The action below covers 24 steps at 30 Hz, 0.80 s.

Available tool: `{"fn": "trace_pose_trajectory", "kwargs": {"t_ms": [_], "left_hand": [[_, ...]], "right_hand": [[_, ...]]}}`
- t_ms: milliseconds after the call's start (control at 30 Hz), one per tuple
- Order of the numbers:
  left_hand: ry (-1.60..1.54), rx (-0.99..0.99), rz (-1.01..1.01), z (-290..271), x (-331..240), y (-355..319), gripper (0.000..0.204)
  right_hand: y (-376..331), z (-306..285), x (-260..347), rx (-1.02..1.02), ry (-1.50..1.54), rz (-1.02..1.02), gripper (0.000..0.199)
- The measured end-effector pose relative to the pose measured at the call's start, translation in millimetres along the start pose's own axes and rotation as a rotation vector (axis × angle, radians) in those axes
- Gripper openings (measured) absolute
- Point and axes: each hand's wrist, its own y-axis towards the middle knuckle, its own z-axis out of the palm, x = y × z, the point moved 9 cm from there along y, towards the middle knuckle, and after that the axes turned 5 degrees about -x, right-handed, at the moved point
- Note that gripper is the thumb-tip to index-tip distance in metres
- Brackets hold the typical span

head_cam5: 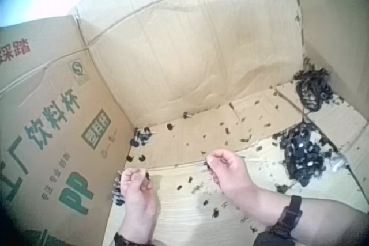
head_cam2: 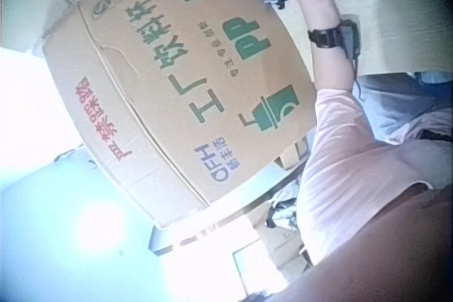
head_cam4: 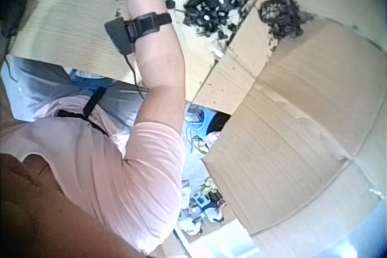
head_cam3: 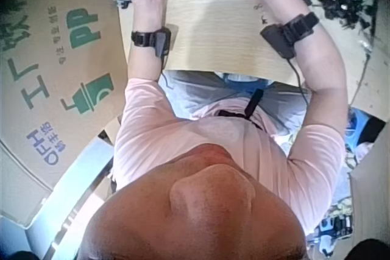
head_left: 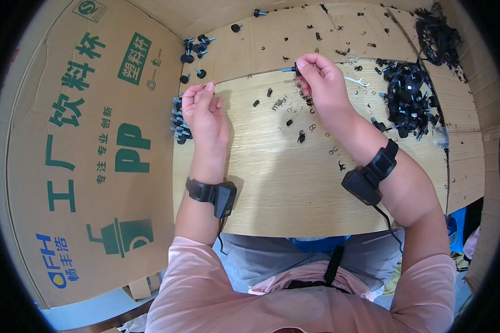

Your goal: Manual assembly of small plastic and metal components at a workstation.

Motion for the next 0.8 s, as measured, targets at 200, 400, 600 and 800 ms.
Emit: {"fn": "trace_pose_trajectory", "kwargs": {"t_ms": [200,400,600,800], "left_hand": [[-0.048,-0.028,0.077,-5,-17,4,0.02],[-0.084,-0.099,0.141,-11,-33,6,0.019],[-0.098,-0.119,0.233,-27,-61,14,0.017],[-0.08,-0.166,0.303,-34,-74,15,0.016]], "right_hand": [[18,-19,1,-0.07,0.029,-0.027,0.02],[32,-51,10,-0.256,-0.076,-0.118,0.023],[31,-68,11,-0.406,-0.059,-0.098,0.025],[30,-74,12,-0.447,0.01,-0.085,0.028]]}}
